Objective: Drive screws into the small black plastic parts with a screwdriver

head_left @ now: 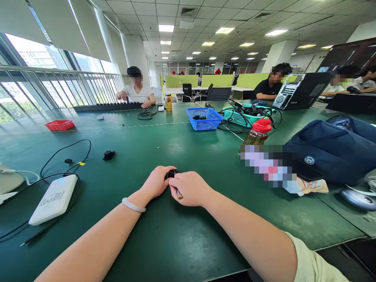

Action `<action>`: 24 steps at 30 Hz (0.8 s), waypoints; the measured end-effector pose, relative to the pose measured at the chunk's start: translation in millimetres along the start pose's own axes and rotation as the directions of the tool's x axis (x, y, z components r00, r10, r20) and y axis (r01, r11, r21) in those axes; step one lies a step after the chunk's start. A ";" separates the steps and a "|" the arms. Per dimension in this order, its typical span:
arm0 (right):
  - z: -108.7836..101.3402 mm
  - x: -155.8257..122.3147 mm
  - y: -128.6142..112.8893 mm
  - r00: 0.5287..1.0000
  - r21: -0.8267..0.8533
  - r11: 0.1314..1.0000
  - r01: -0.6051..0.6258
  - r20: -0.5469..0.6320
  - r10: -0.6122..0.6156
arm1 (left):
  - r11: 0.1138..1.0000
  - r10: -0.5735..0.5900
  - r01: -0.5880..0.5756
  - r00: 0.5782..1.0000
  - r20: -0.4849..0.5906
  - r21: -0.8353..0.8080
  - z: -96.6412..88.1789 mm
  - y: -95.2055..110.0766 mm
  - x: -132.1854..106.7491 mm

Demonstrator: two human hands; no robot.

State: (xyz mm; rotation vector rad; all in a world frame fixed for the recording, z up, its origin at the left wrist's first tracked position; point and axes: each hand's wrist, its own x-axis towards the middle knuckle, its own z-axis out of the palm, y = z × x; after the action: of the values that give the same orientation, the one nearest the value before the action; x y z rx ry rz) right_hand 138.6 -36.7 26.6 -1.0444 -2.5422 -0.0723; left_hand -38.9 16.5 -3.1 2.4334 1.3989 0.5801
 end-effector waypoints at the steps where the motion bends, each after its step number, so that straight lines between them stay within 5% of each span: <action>1: 1.3 0.1 -1.1 1.000 -0.013 1.000 0.017 0.003 -0.017 | 1.000 -0.004 0.004 1.000 -0.001 0.002 -0.1 0.2 -0.2; 24: -5.7 -3.6 10.6 0.979 0.031 0.995 -0.097 -0.177 0.101 | 0.996 0.091 -0.091 0.996 -0.003 0.003 1.6 -4.9 0.6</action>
State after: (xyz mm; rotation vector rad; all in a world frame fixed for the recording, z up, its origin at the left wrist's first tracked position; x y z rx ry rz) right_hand 150.0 -32.5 29.5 -1.1020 -2.3223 -0.1049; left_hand -41.6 19.3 -6.5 2.5103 1.2963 0.6027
